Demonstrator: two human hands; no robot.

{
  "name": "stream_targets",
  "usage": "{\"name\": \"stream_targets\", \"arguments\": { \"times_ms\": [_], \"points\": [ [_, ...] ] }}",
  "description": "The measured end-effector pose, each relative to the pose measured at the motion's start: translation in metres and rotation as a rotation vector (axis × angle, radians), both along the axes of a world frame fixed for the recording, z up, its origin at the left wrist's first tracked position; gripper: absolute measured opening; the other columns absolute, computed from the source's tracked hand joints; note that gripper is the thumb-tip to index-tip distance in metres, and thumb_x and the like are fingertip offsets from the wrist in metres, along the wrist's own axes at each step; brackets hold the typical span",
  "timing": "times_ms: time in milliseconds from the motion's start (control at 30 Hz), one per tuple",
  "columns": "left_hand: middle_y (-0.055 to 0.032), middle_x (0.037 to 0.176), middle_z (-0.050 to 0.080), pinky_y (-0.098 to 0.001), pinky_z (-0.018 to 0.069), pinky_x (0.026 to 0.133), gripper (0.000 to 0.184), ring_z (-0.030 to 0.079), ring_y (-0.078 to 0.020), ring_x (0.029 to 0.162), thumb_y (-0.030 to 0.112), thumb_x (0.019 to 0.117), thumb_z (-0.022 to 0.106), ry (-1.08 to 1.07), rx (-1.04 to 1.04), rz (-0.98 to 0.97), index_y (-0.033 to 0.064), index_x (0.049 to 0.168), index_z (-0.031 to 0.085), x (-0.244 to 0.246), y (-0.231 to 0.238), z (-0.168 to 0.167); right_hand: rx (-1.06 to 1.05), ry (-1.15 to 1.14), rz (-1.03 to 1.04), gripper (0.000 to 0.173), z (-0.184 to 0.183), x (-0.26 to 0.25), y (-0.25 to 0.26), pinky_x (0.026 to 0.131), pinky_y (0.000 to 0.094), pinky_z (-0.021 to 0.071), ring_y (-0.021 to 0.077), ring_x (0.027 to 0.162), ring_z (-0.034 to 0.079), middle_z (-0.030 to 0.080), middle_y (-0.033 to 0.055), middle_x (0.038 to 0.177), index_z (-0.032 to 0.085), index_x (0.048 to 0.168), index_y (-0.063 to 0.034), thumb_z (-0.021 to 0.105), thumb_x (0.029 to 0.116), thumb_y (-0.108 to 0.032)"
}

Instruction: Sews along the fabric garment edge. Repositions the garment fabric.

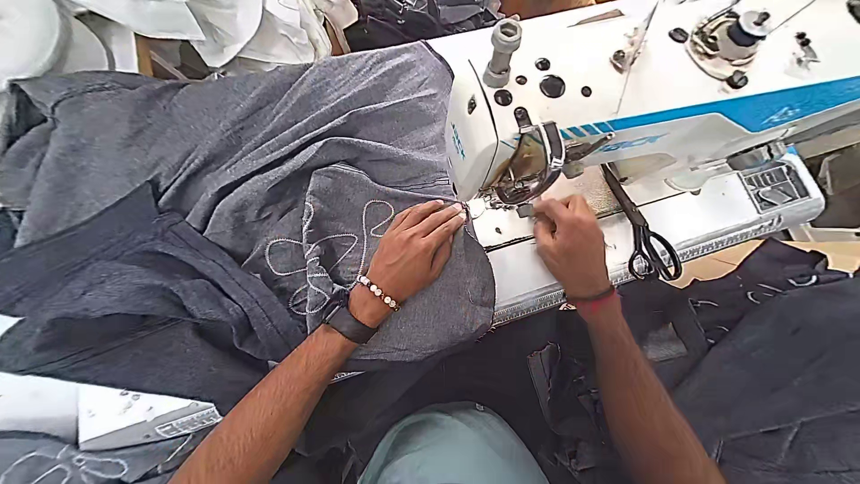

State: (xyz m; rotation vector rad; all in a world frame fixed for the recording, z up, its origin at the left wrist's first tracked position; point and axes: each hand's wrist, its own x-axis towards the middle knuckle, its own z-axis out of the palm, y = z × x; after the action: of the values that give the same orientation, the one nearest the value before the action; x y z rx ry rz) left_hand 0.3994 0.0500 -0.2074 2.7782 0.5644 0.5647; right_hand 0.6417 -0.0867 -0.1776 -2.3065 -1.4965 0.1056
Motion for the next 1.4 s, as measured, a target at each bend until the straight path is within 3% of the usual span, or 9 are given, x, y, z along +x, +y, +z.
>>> {"name": "stream_targets", "arguments": {
  "times_ms": [100,333,533,633,867,967,1100,1233,1400],
  "points": [
    [0.0012,0.147,0.06,-0.0431,0.0381,0.118,0.04,0.05,-0.0207,0.142,0.023,0.1051,0.045,0.007,-0.018,-0.021,0.0163,0.138,0.066,0.0,0.001,0.0,0.058,0.142,0.035,0.025,-0.006,-0.035,-0.008,0.083,0.0511,0.0542,0.031,0.101,0.065,0.069,0.0112,0.102,0.077,0.113,-0.0154,0.058,0.0979,-0.013],
    [0.0017,0.148,0.06,-0.0434,0.0371,0.119,0.041,0.049,-0.0206,0.142,0.024,0.1058,0.044,0.035,-0.008,-0.069,0.018,0.14,0.065,-0.002,0.011,0.0,0.278,0.006,0.084,0.02,-0.025,-0.065,0.016,0.077,0.041,0.0539,0.0266,0.094,0.064,0.068,0.0085,0.099,0.078,0.112,-0.0177,0.063,0.1002,-0.025],
    [0.0023,0.145,0.061,-0.0469,0.0373,0.113,0.04,0.05,-0.0246,0.138,0.026,0.1049,0.044,0.061,0.029,-0.191,0.0262,0.138,0.067,-0.005,0.033,0.008,0.339,-0.031,0.262,0.033,-0.03,-0.086,-0.002,0.102,0.0429,0.0453,0.0182,0.128,0.059,0.069,-0.0051,0.134,0.076,0.119,-0.0205,0.054,0.0976,-0.008],
    [0.0044,0.145,0.061,-0.0497,0.0339,0.112,0.043,0.048,-0.0267,0.138,0.027,0.1026,0.043,0.104,0.062,-0.231,0.0323,0.139,0.066,-0.006,0.043,0.011,0.294,-0.13,0.188,0.03,-0.037,-0.094,-0.007,0.101,0.0417,0.045,0.0153,0.126,0.061,0.071,-0.0092,0.131,0.076,0.115,-0.0226,0.055,0.0963,-0.011],
    [-0.0036,0.148,0.056,-0.0515,0.0321,0.115,0.047,0.045,-0.0276,0.14,0.051,0.1011,0.048,0.099,0.01,-0.041,0.0295,0.139,0.065,0.007,0.002,0.005,0.329,-0.041,-0.054,0.02,-0.034,-0.095,-0.004,0.081,0.0425,0.0492,0.0218,0.098,0.066,0.076,-0.0001,0.109,0.077,0.102,-0.0167,0.06,0.0968,-0.024],
    [-0.0018,0.156,0.048,-0.05,0.0274,0.119,0.062,0.039,-0.0253,0.145,0.066,0.096,0.048,0.141,0.027,0.06,0.0301,0.146,0.059,0.008,-0.015,0.0,0.165,0.038,-0.169,0.024,-0.023,-0.088,0.011,0.078,0.0478,0.051,0.0307,0.095,0.062,0.065,0.0105,0.101,0.073,0.089,-0.0132,0.067,0.0933,-0.036],
    [-0.0002,0.151,0.056,-0.047,0.0397,0.111,0.05,0.047,-0.0236,0.142,0.049,0.1002,0.051,0.089,-0.009,0.027,0.0218,0.139,0.066,0.002,-0.009,0.002,0.017,0.124,-0.099,0.023,0.009,-0.093,0.024,0.077,0.0499,0.052,0.032,0.098,0.063,0.067,0.0115,0.102,0.065,0.073,-0.0093,0.073,0.0807,-0.03],
    [0.0043,0.152,0.056,-0.0433,0.0429,0.109,0.041,0.047,-0.0186,0.142,0.041,0.1061,0.047,0.082,0.003,-0.016,0.0256,0.14,0.065,-0.003,0.0,0.005,0.1,0.156,-0.197,0.034,-0.003,-0.092,0.009,0.079,0.0489,0.0545,0.0332,0.104,0.062,0.063,0.0142,0.114,0.071,0.105,-0.0091,0.066,0.0921,-0.04],
    [0.0033,0.152,0.055,-0.045,0.042,0.107,0.045,0.047,-0.0204,0.141,0.043,0.104,0.046,0.109,0.039,0.011,0.0235,0.141,0.064,-0.001,-0.005,0.002,0.069,0.139,-0.127,0.031,-0.006,-0.094,0.021,0.083,0.0534,0.0436,0.0357,0.111,0.054,0.062,0.0139,0.113,0.061,0.062,-0.0129,0.073,0.0799,-0.036]
  ]
}}
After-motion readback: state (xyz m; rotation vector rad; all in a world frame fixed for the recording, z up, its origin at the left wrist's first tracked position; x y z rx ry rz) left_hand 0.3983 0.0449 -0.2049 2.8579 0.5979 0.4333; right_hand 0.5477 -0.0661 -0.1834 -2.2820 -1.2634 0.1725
